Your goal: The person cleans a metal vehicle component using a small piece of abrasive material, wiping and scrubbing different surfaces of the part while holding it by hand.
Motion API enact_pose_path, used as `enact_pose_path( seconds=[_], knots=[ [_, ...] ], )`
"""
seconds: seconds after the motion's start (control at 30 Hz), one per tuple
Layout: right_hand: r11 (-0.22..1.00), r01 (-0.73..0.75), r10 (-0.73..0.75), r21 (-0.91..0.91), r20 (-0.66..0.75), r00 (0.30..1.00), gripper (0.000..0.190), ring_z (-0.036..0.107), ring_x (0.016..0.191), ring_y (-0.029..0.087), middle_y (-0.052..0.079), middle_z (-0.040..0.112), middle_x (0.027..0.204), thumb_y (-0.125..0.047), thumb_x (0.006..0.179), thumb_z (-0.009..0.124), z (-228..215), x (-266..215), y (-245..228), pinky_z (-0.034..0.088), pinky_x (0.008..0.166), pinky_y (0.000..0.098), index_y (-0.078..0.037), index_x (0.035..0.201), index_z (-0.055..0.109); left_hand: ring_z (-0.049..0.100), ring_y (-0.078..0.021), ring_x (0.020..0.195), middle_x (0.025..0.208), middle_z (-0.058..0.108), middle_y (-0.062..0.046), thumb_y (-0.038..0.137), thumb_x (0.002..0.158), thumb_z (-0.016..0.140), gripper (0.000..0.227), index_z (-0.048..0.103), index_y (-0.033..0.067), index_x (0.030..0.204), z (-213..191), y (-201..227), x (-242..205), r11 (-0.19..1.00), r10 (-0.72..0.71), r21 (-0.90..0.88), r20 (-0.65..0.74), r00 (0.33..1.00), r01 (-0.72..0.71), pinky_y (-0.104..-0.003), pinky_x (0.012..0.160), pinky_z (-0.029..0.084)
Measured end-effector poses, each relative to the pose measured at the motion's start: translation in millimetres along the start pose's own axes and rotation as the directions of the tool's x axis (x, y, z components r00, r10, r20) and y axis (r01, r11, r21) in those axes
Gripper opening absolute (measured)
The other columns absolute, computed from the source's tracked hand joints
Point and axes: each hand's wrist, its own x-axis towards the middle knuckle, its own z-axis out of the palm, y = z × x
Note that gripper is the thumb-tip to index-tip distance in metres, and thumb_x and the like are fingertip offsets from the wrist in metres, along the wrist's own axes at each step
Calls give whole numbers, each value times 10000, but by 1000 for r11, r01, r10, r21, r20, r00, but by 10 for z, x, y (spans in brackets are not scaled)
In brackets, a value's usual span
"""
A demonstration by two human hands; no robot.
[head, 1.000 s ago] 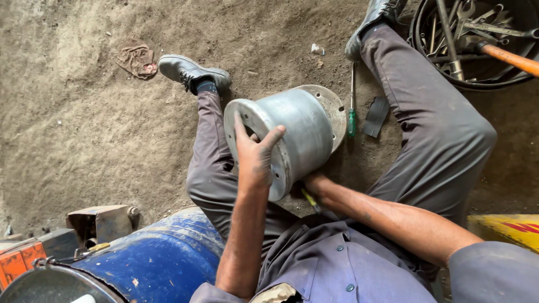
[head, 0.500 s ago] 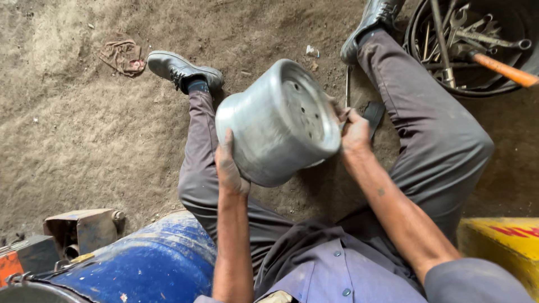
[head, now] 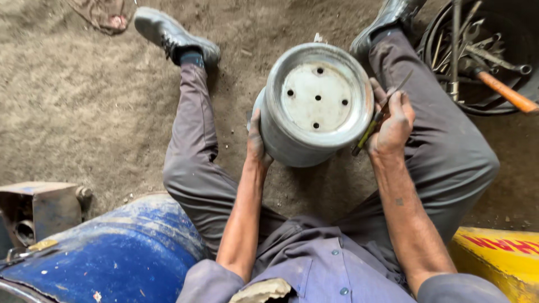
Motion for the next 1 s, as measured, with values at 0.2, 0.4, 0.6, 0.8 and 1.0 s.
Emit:
enact_pose_path(
  seconds=[0.2,0.4,0.6,0.8,1.0],
  knots=[
    [987,56,-50,-151,42,998,167,605,926,111,268,732,1274,-153,1174,429,108,13,90,453,784,230,-84,1053,522,605,-332,1299,1392,616,-194,506,1029,484,681,479,-7,1476,-181,-177,-9,937,230,318,-250,941,-145,-438,1089,523],
    [906,39,-42,-422,3,999,176,516,920,178,266,526,1016,-129,1141,410,352,-210,167,463,836,306,-32,1033,510,504,-341,1372,1490,530,-192,419,1132,358,614,483,-52,1506,-329,-547,-132,864,479,296,-227,848,-408,-431,1157,414],
    [952,117,-73,-284,159,984,169,700,1077,175,248,704,1272,-148,1147,422,350,-182,270,557,1001,300,-33,1079,525,440,-322,1451,1585,432,-192,441,1112,189,644,316,39,1599,-397,-570,-9,847,475,350,-157,866,-401,-407,1218,370],
    [934,142,-87,-329,177,980,167,679,1091,192,284,696,1286,-128,1160,435,272,-6,279,546,998,298,-11,1082,524,272,-327,1553,1677,267,-206,527,1093,79,732,185,50,1638,-260,-674,-161,606,596,668,-21,803,-432,-418,1270,272],
    [916,158,-70,-370,240,968,157,695,1182,205,287,686,1321,-105,1156,428,296,-24,146,548,1065,304,-3,1082,521,303,-319,1561,1662,345,-232,503,1123,155,723,313,-24,1593,-95,-575,-254,598,642,643,-28,767,-477,-409,1292,240]
  ],
)
